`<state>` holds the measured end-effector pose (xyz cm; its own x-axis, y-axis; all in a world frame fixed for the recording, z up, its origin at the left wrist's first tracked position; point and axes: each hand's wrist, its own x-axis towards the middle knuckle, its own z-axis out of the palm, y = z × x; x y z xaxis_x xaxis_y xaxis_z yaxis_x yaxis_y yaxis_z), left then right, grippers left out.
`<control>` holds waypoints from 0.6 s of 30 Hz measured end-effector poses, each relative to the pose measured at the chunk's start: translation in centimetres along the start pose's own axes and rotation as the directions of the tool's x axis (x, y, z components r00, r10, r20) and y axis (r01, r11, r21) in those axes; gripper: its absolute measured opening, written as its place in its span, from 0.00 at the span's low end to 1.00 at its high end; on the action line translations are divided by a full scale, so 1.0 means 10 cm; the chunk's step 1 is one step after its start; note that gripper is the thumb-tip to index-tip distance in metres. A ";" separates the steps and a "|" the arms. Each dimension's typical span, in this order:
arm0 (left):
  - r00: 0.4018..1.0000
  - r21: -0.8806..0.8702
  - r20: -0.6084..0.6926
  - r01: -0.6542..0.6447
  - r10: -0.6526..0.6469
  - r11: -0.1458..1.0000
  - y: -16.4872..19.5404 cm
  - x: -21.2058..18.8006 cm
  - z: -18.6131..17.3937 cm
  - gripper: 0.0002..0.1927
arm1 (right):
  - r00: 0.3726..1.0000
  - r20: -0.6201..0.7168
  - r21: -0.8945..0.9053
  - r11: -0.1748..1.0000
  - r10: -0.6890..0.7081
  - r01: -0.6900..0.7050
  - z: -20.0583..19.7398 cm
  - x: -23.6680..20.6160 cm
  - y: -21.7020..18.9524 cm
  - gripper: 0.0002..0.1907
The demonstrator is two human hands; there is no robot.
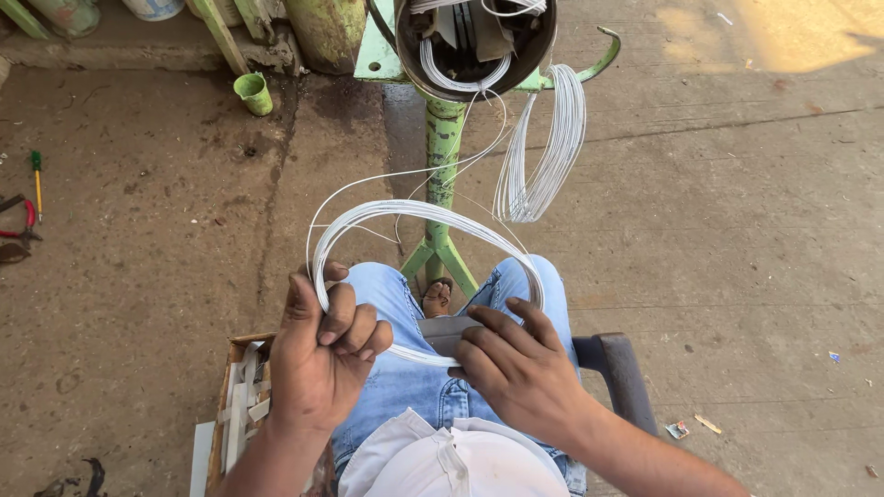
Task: The person sits at a green metal stand and repeatedly inserts white plastic strips and thin metal rods into a metal canister containing coiled white wire. They then pull the wire through the canister and arrange it into a bundle, repeating the process with additional strips and rods.
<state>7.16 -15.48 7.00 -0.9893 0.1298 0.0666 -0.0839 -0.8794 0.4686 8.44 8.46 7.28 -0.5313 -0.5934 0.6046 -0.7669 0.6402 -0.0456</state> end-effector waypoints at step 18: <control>0.958 0.030 0.201 0.205 -0.207 0.978 -0.16 -0.25 0.03 0.31 | 0.908 0.046 -0.367 0.839 -0.415 0.402 -0.25 -0.39 0.62 0.03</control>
<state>9.84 -14.31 6.33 -0.9060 0.3981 0.1435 -0.2815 -0.8201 0.4982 6.69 15.96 6.60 -0.1809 -0.8277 0.5312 -0.7249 0.4773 0.4967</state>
